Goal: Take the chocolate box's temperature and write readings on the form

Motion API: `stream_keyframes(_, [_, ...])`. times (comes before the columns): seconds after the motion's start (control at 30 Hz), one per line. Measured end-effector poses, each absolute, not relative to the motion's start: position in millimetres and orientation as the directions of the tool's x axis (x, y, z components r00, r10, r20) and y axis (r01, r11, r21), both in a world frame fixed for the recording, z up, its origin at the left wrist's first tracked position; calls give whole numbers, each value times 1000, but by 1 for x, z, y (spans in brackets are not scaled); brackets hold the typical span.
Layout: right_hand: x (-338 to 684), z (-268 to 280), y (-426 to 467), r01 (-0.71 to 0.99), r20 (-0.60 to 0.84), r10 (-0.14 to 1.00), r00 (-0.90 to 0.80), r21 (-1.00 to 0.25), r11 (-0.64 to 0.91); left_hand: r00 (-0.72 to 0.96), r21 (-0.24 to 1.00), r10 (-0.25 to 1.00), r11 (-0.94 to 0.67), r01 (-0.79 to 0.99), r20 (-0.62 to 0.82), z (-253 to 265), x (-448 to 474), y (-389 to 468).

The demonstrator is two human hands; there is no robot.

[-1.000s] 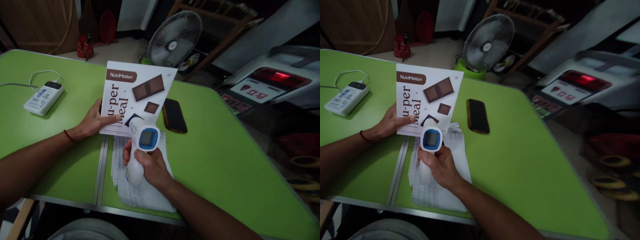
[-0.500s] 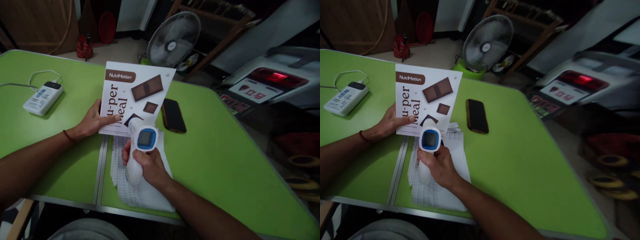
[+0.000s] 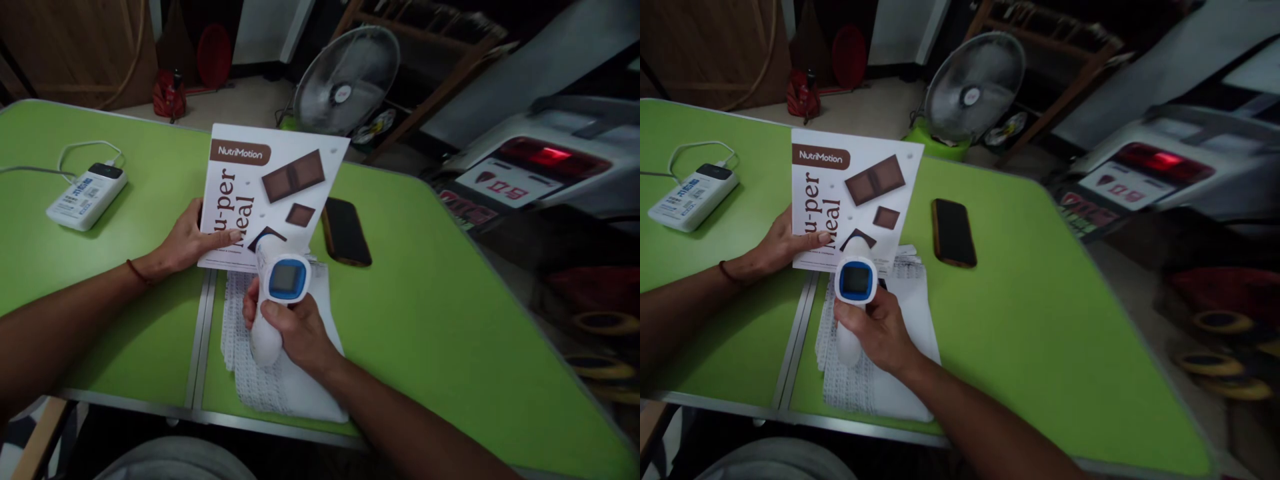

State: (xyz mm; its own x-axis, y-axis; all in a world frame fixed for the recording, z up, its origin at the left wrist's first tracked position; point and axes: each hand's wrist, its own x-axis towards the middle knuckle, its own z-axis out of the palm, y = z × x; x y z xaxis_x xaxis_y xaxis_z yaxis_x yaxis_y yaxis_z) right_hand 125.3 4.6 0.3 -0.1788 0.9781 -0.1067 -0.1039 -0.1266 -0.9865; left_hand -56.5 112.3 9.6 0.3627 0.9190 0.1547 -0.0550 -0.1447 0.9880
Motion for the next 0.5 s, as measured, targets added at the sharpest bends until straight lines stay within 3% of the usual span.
stream_keyframes(0.5, [125,-1,5,-97,-121,977,-176,-986,-139,371,988,916,-145,-55,155,6,-57,114])
